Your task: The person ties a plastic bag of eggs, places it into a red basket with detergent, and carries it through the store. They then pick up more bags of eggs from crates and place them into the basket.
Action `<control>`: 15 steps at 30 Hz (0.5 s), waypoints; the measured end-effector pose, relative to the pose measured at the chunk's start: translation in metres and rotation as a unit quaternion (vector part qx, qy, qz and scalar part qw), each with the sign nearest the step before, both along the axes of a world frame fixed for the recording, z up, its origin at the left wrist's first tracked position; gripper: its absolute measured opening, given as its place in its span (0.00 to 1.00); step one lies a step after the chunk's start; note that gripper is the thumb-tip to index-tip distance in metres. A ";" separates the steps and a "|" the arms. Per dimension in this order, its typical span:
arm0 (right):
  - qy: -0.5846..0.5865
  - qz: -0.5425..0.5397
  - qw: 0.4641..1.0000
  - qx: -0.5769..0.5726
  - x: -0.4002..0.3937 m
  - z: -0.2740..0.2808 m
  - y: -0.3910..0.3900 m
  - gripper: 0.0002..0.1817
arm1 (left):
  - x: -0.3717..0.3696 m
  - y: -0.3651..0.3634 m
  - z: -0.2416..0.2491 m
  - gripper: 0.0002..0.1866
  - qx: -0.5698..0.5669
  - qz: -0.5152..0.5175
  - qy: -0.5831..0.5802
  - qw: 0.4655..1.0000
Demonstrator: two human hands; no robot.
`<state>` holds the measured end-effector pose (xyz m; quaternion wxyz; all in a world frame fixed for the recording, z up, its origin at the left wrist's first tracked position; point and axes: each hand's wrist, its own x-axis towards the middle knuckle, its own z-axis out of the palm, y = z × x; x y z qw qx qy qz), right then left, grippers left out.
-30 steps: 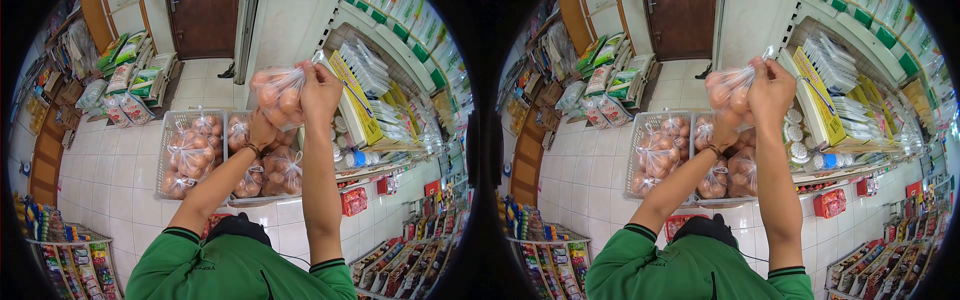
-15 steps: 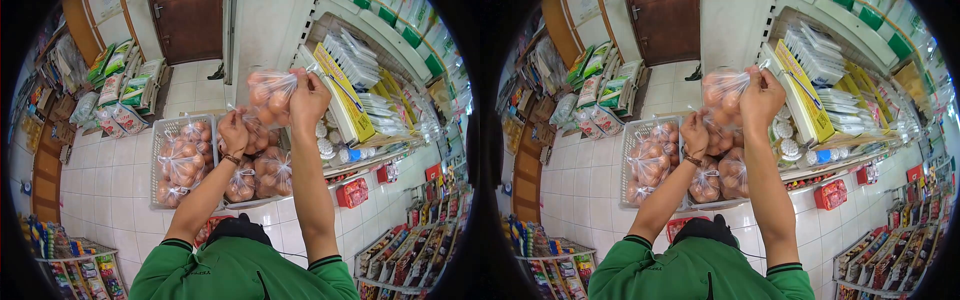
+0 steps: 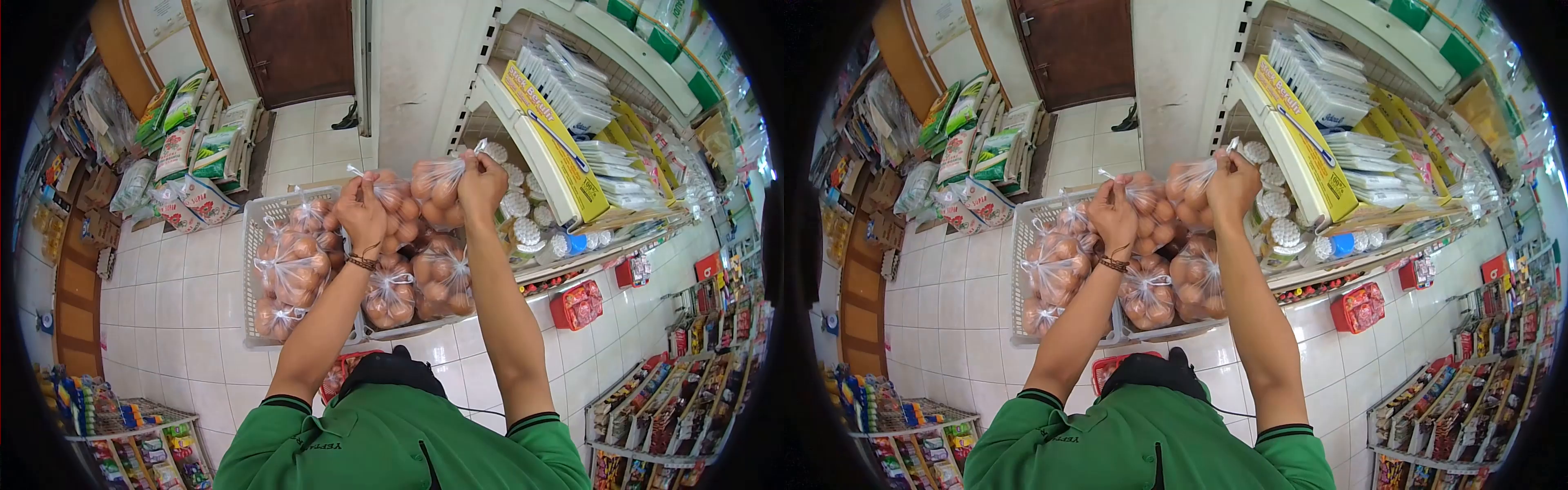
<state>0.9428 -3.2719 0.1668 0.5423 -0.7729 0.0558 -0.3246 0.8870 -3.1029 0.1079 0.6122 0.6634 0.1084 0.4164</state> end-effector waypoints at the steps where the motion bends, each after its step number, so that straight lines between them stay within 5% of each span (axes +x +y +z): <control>1: 0.009 -0.001 1.000 -0.002 -0.001 -0.004 -0.001 0.12 | 0.001 0.002 0.000 0.13 -0.006 0.000 -0.004 1.000; 11: 0.063 0.043 0.993 -0.092 -0.008 -0.011 0.001 0.13 | 0.002 0.013 0.015 0.13 0.073 -0.009 0.113 0.991; 15: 0.057 0.084 0.989 -0.108 0.002 -0.037 0.001 0.13 | 0.003 0.020 0.002 0.13 0.121 0.008 0.038 0.992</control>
